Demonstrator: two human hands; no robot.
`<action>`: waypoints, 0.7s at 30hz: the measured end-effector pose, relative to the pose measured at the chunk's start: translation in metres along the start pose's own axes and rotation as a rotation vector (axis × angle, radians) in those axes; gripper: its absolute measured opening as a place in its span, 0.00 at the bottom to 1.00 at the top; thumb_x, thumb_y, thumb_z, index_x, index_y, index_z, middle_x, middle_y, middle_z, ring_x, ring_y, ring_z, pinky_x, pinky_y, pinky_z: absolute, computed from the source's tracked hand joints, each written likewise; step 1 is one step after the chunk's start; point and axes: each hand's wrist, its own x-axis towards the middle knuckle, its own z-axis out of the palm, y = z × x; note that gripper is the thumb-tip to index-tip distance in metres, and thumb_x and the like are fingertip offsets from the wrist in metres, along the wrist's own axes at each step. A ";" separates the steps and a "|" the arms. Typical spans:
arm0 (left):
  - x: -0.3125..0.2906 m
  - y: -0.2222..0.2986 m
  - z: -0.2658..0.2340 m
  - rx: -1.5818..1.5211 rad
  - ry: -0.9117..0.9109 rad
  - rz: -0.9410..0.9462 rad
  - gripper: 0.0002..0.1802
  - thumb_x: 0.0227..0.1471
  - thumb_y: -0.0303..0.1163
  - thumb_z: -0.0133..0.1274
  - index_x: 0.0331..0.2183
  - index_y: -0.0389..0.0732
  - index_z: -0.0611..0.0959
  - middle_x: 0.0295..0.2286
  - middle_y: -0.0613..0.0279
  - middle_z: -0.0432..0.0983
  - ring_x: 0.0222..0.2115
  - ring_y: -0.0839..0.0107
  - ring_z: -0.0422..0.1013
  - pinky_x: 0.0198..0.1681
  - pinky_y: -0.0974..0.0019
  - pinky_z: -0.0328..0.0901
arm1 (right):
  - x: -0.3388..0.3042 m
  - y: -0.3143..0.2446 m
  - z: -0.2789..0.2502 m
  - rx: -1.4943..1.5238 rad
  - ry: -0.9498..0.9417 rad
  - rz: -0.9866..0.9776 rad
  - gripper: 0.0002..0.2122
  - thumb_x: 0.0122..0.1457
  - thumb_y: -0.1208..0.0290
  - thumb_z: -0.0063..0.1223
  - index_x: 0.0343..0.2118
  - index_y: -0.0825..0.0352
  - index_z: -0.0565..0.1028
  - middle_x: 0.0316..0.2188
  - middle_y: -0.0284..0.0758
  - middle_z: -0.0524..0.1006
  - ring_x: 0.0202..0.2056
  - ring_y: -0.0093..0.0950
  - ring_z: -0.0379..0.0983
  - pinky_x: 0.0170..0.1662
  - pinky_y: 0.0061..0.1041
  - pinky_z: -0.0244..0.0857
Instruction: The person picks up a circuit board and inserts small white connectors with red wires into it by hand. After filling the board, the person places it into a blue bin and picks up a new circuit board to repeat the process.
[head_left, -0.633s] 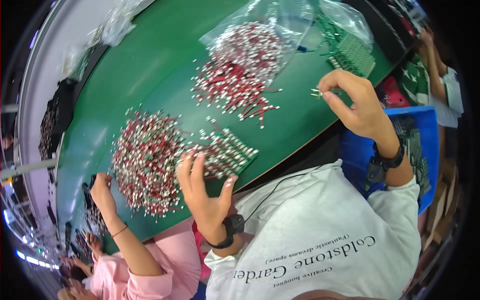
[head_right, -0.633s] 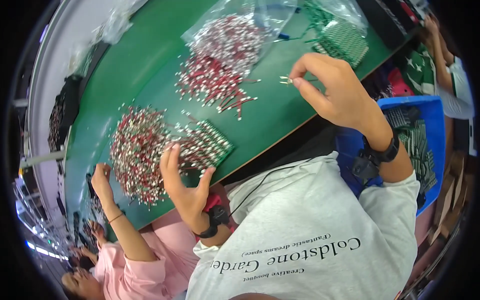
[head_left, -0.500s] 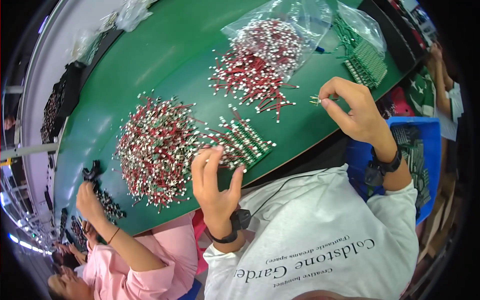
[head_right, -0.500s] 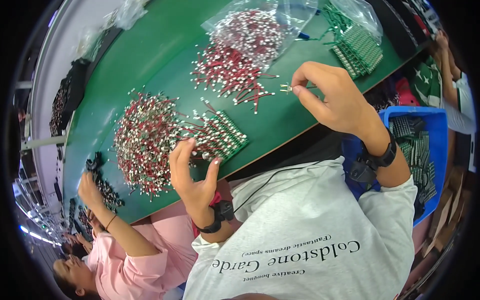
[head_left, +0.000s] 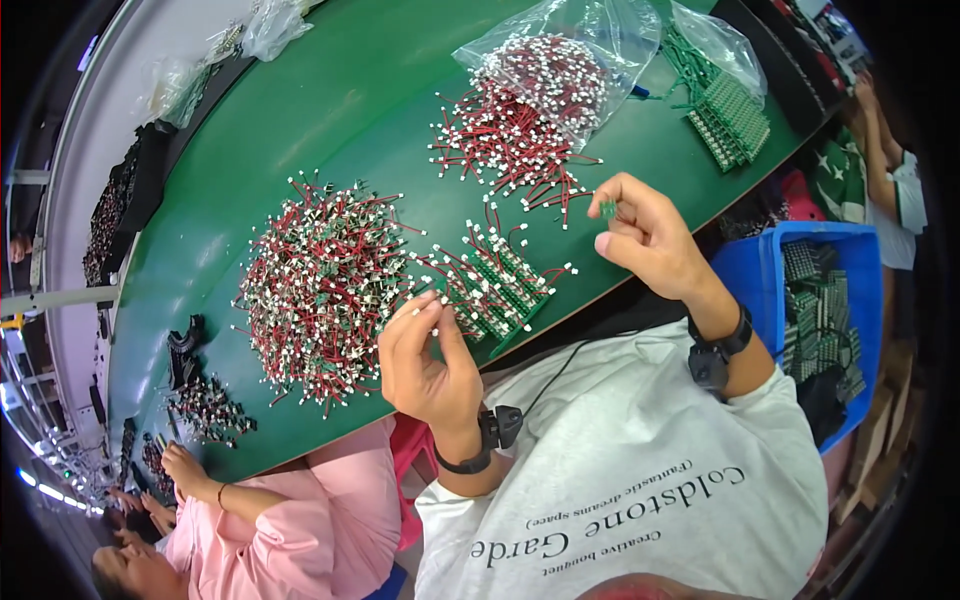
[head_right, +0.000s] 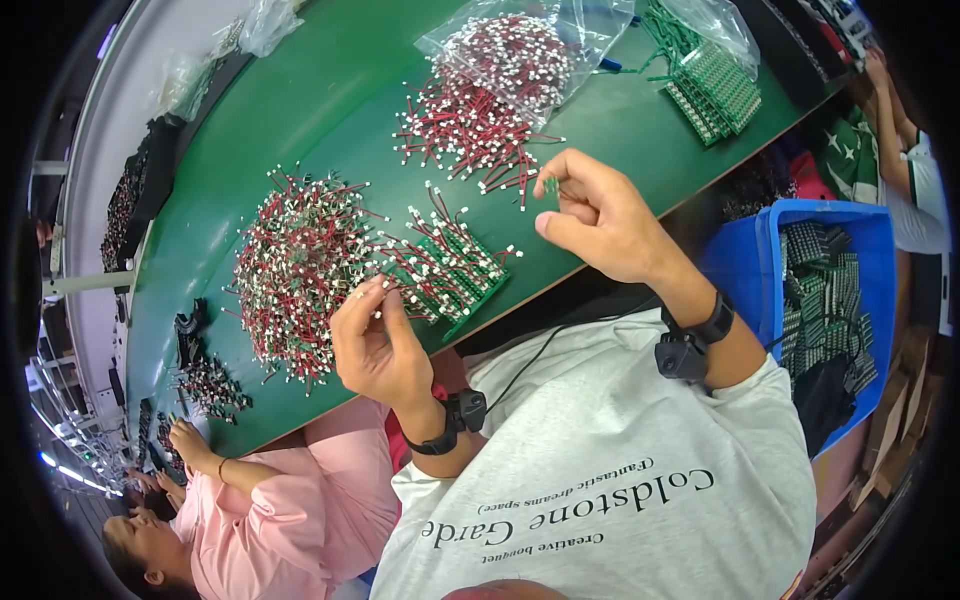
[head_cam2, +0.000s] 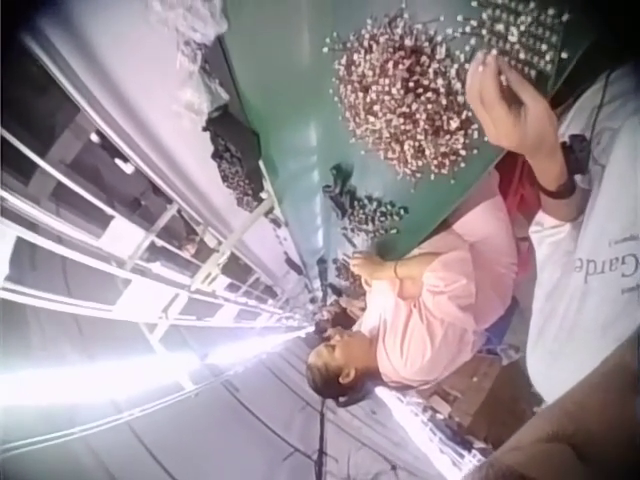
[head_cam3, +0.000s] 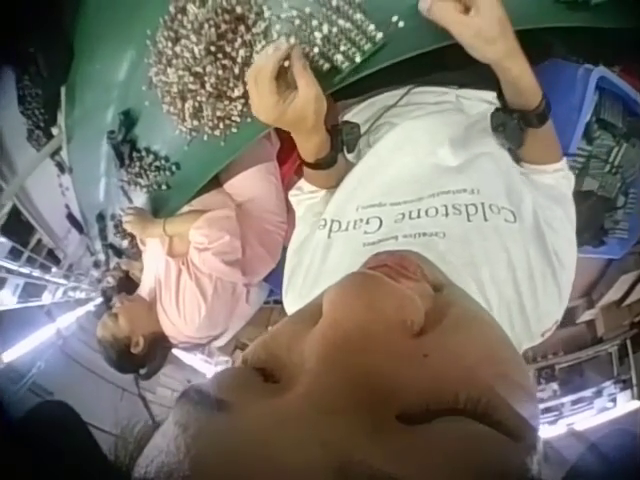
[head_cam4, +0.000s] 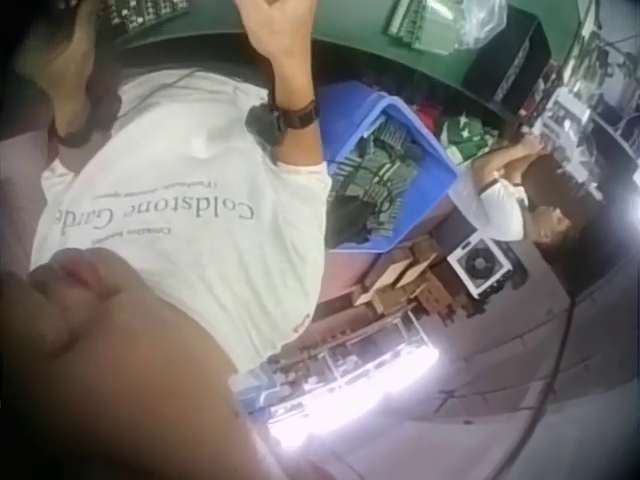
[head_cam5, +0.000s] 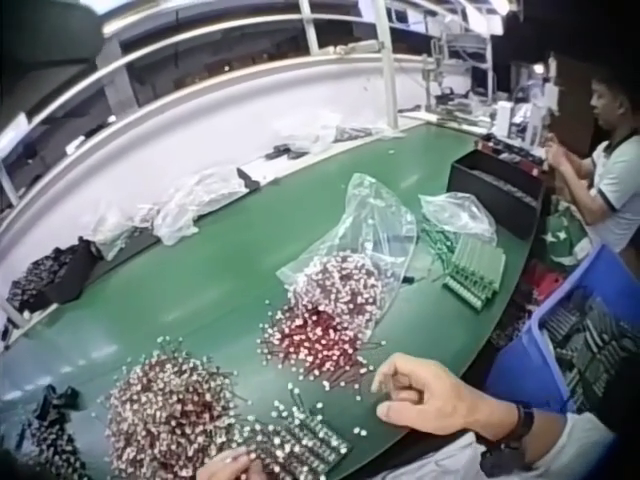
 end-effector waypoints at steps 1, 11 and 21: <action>0.002 0.002 0.002 -0.025 0.021 0.003 0.12 0.48 0.10 0.56 0.37 0.28 0.80 0.38 0.51 0.75 0.39 0.66 0.74 0.41 0.69 0.72 | -0.006 0.001 0.003 0.096 0.002 0.062 0.07 0.55 0.79 0.52 0.37 0.66 0.72 0.21 0.19 0.62 0.19 0.08 0.51 0.23 0.15 0.44; 0.012 0.057 0.022 -0.057 -0.014 0.166 0.08 0.46 0.10 0.57 0.33 0.27 0.81 0.32 0.49 0.76 0.35 0.58 0.75 0.37 0.63 0.72 | -0.025 0.026 0.006 0.108 -0.022 0.064 0.12 0.64 0.69 0.50 0.46 0.69 0.76 0.27 0.26 0.73 0.26 0.12 0.63 0.29 0.18 0.59; 0.011 0.092 0.058 -0.302 -0.166 0.250 0.07 0.48 0.12 0.57 0.32 0.28 0.80 0.32 0.52 0.73 0.34 0.58 0.75 0.36 0.64 0.72 | -0.071 0.030 -0.042 0.735 -0.068 0.241 0.15 0.63 0.66 0.53 0.48 0.72 0.74 0.26 0.28 0.74 0.15 0.10 0.53 0.16 0.15 0.42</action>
